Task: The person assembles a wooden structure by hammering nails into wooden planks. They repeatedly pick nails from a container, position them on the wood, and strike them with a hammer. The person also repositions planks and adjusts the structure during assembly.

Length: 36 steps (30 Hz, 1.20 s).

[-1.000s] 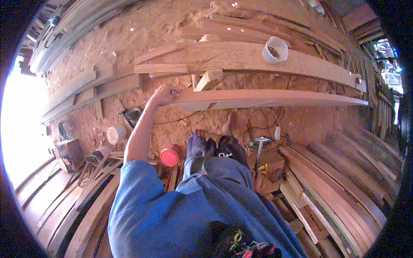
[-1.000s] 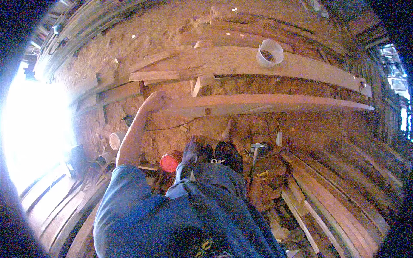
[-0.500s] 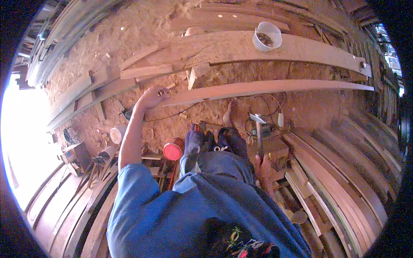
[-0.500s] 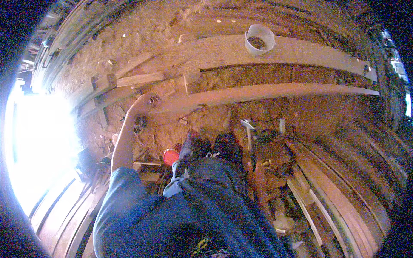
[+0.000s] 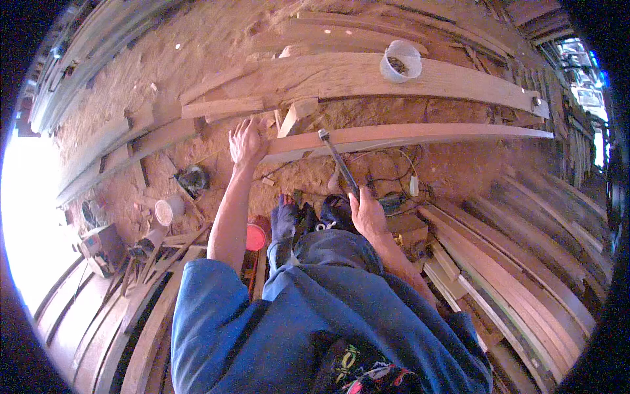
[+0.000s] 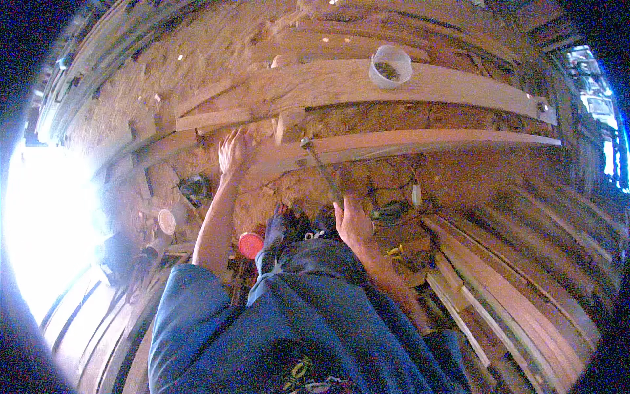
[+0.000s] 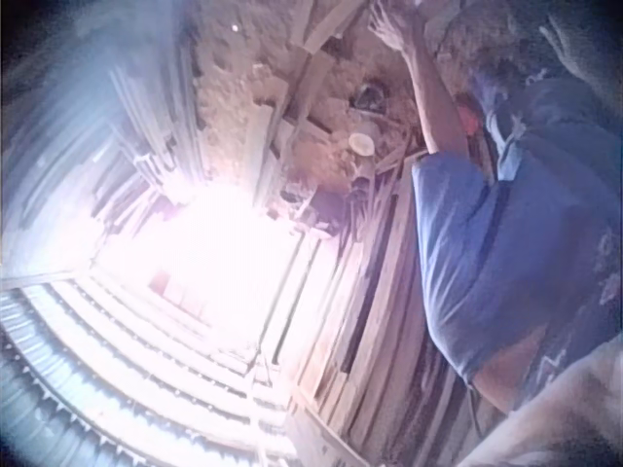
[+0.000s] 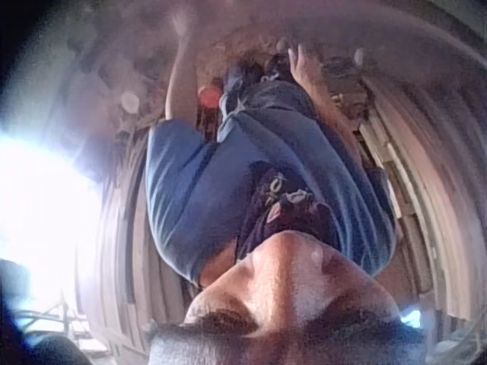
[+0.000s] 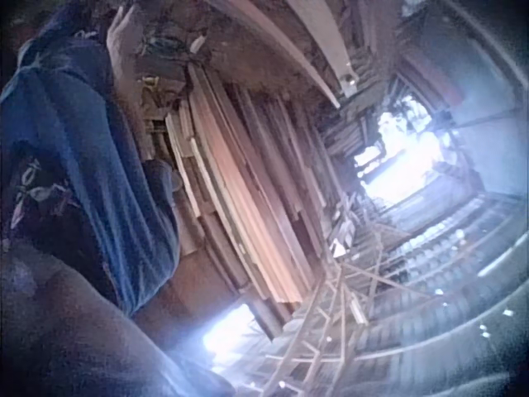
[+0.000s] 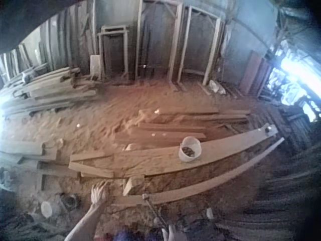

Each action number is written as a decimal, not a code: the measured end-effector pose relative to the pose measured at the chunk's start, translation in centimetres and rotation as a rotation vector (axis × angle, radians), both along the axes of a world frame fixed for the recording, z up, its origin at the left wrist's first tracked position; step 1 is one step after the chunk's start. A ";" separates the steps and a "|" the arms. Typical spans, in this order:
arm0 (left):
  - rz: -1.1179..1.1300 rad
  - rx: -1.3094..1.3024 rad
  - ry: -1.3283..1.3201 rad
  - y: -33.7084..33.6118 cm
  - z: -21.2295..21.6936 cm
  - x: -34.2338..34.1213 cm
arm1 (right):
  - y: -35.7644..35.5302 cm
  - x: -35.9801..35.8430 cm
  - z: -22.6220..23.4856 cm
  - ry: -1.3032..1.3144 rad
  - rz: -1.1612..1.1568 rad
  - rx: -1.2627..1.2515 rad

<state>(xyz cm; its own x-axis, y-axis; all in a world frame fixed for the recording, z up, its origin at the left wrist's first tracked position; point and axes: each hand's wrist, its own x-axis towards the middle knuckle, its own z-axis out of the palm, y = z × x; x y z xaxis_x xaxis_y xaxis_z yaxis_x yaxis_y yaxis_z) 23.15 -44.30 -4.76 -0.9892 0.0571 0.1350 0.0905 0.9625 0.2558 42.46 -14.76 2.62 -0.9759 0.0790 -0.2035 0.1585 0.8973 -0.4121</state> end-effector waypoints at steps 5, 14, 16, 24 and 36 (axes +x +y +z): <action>0.088 0.166 -0.202 0.1 0.3 -0.5 | 2.0 1.7 0.1 0.103 -0.097 -0.021; 0.017 0.016 -0.231 0.1 -1.4 -0.8 | 7.4 1.8 1.8 0.442 -0.492 -0.043; -0.040 -0.017 -0.162 -0.2 -1.8 -0.9 | 8.7 1.7 1.2 0.025 -0.461 -0.046; -0.282 -0.217 0.089 12.2 -0.2 -2.0 | 14.0 1.4 2.3 0.143 -0.467 -0.080; -0.195 -0.082 -0.408 30.8 0.9 -2.2 | 27.6 -1.1 1.9 0.218 -0.651 0.083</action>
